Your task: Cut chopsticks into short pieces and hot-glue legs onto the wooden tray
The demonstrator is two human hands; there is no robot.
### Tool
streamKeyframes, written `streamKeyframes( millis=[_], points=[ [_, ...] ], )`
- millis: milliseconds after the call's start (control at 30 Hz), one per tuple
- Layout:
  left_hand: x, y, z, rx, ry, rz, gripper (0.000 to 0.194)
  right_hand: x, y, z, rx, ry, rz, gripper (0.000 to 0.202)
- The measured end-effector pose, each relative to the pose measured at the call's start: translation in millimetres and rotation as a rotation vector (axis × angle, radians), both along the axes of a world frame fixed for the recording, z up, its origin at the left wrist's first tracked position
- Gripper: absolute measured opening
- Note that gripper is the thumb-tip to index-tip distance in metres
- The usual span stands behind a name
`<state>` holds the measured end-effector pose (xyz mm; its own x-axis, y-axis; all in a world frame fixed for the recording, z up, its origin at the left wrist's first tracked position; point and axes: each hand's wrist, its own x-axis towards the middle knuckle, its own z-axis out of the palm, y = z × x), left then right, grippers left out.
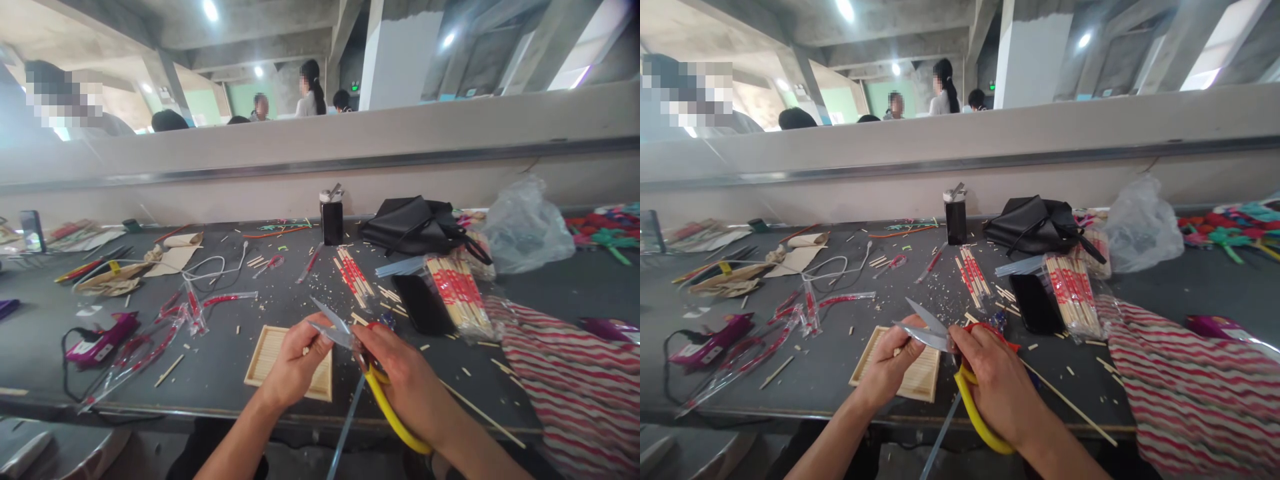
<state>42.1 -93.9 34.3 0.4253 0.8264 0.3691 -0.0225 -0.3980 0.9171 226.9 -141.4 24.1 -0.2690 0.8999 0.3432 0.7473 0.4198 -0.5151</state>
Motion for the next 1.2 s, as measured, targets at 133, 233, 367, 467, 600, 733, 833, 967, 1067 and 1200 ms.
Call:
streamKeyframes(
  millis=[133,233,367,467,600,733,833,967,1067,1200],
  points=[
    [-1,0,-0.9,-0.058,0.028,0.002,0.023,-1,0,-5.2,0.040,0.012,-0.006,0.041],
    [0,0,-3.6,-0.170,-0.022,0.003,0.026,-2,4,-12.5,0.080,0.046,-0.024,0.034],
    [2,1,-5.8,-0.385,-0.186,-0.089,0.032,2,11,-17.7,0.208,0.105,-0.152,0.029],
    [1,3,-4.4,-0.455,-0.285,-0.141,0.030,9,15,-13.4,0.292,0.142,-0.252,0.020],
    [0,6,-1.8,-0.515,-0.453,-0.240,0.018,15,16,-7.1,0.289,0.133,-0.245,0.019],
    [1,8,-2.3,-0.548,-0.489,-0.229,0.020,13,16,-11.1,0.254,0.120,-0.179,0.021],
    [1,8,-3.5,-0.550,-0.470,-0.197,0.023,11,16,-15.6,0.242,0.110,-0.124,0.026],
    [2,8,-5.1,-0.584,-0.479,-0.204,0.024,8,14,-14.3,0.217,-0.005,-0.067,0.035],
    [3,7,-6.4,-0.590,-0.474,-0.218,0.025,5,11,-9.2,0.178,-0.094,-0.058,0.039],
    [4,7,-7.0,-0.599,-0.431,-0.198,0.030,4,8,-3.6,0.179,-0.142,-0.057,0.045]
  ],
)
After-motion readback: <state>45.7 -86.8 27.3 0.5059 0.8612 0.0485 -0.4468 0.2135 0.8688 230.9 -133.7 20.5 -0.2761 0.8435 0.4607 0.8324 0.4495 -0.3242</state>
